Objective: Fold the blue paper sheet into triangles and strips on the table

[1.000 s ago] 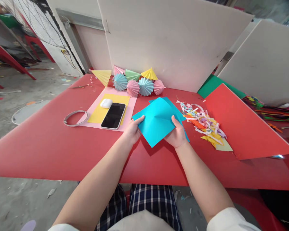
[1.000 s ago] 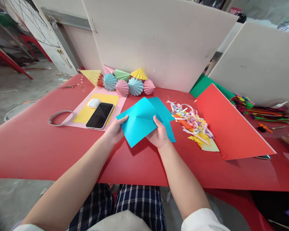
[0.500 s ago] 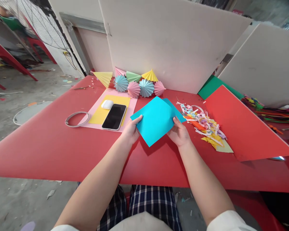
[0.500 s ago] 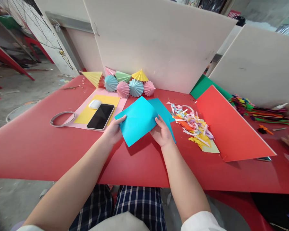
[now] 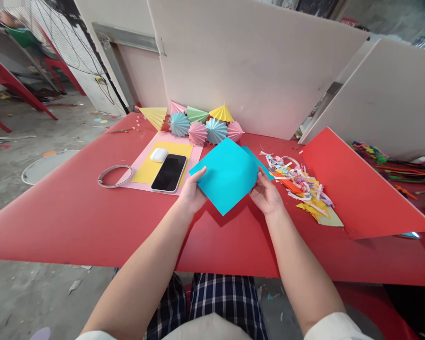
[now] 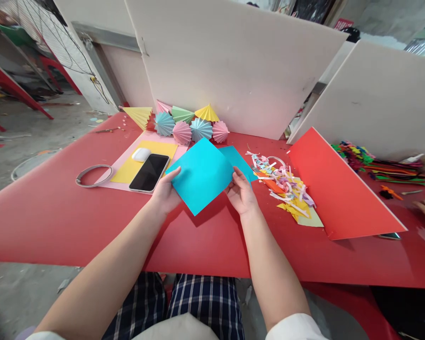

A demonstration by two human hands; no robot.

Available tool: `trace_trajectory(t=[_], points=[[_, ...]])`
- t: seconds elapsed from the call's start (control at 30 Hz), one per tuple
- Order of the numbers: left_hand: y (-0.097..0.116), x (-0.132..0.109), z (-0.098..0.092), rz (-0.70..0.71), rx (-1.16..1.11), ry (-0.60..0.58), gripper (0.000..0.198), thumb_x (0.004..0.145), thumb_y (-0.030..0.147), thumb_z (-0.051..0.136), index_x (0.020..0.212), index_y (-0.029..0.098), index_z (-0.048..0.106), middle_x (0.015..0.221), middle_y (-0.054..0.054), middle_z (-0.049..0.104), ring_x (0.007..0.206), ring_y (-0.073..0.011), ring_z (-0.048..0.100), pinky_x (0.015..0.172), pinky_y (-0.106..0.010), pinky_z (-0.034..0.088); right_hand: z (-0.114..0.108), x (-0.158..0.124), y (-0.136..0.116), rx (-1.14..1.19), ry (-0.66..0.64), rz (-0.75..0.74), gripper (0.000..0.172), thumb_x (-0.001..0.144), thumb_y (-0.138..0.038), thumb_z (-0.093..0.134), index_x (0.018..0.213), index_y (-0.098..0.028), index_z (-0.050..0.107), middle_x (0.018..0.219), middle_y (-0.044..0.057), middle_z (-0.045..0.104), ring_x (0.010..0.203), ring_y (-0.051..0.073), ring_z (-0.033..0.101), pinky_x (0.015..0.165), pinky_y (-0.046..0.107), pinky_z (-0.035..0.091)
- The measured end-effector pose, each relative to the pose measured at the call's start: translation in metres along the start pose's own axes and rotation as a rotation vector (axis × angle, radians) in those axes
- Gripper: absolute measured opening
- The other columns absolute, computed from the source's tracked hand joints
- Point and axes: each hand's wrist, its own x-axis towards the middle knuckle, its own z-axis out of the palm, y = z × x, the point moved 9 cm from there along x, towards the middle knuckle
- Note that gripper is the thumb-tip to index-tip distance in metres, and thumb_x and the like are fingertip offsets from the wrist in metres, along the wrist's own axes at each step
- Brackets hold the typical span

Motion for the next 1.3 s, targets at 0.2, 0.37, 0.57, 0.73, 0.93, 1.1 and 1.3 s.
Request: trace_trajectory(t=[0.2,0.37,0.57,0.73,0.93,1.1,1.3], points=[[-0.003,-0.009,0.015,-0.051,-0.017,-0.119,0.039,0.074,0.030,0.063,0.110,0.017,0.057,0.100,-0.009,0.066,0.091,-0.0285,0.063,0.084,-0.043,0.050,0.001,0.001,0.002,-0.017,0.000,0.021,0.022,0.066,-0.021,0.069,0.087,-0.028,0.062,0.072,-0.009,0.068,0.067,0.009,0.062,0.065,0.022,0.051],[-0.006,-0.011,0.019,-0.076,-0.019,-0.145,0.043,0.074,0.029,0.062,0.114,0.018,0.054,0.100,-0.009,0.066,0.093,-0.0297,0.063,0.084,-0.045,0.049,0.002,0.001,0.005,-0.031,-0.029,0.045,0.020,0.068,-0.021,0.067,0.087,-0.026,0.064,0.071,-0.008,0.068,0.067,0.009,0.063,0.063,0.021,0.052],[-0.007,-0.011,0.015,-0.096,-0.006,-0.108,0.042,0.074,0.030,0.061,0.113,0.016,0.054,0.098,-0.010,0.067,0.092,-0.0305,0.063,0.083,-0.046,0.049,-0.008,0.004,0.007,-0.009,0.046,0.068,0.020,0.069,-0.018,0.066,0.088,-0.025,0.064,0.074,-0.006,0.069,0.065,0.009,0.062,0.061,0.022,0.053],[-0.006,-0.011,0.015,-0.101,-0.015,-0.103,0.038,0.075,0.027,0.061,0.110,0.016,0.056,0.097,-0.009,0.067,0.089,-0.0290,0.064,0.081,-0.044,0.050,-0.012,0.007,0.007,-0.012,0.047,0.071,0.021,0.067,-0.020,0.070,0.087,-0.025,0.064,0.077,-0.005,0.069,0.069,0.010,0.063,0.063,0.023,0.054],[-0.004,-0.009,0.016,-0.094,-0.028,-0.114,0.026,0.076,0.023,0.059,0.101,0.015,0.060,0.085,-0.006,0.069,0.076,-0.0229,0.066,0.073,-0.036,0.053,-0.016,0.008,-0.001,0.000,0.061,0.035,0.019,0.068,-0.019,0.069,0.086,-0.025,0.064,0.071,-0.007,0.068,0.064,0.009,0.062,0.063,0.023,0.053],[0.001,-0.003,0.011,-0.027,-0.052,-0.124,0.013,0.076,0.021,0.060,0.088,0.016,0.061,0.069,-0.001,0.067,0.061,-0.0149,0.065,0.061,-0.025,0.051,-0.023,0.009,-0.010,0.016,0.104,0.001,0.018,0.068,-0.018,0.068,0.085,-0.024,0.064,0.074,-0.005,0.069,0.069,0.012,0.064,0.067,0.027,0.053],[0.014,-0.001,0.013,0.129,-0.033,-0.173,0.019,0.076,0.020,0.062,0.095,0.019,0.061,0.060,0.005,0.062,0.053,-0.0073,0.060,0.056,-0.016,0.049,-0.028,0.010,-0.018,0.039,0.119,-0.052,0.016,0.069,-0.016,0.066,0.082,-0.024,0.064,0.069,-0.006,0.068,0.062,0.010,0.062,0.060,0.024,0.052]])
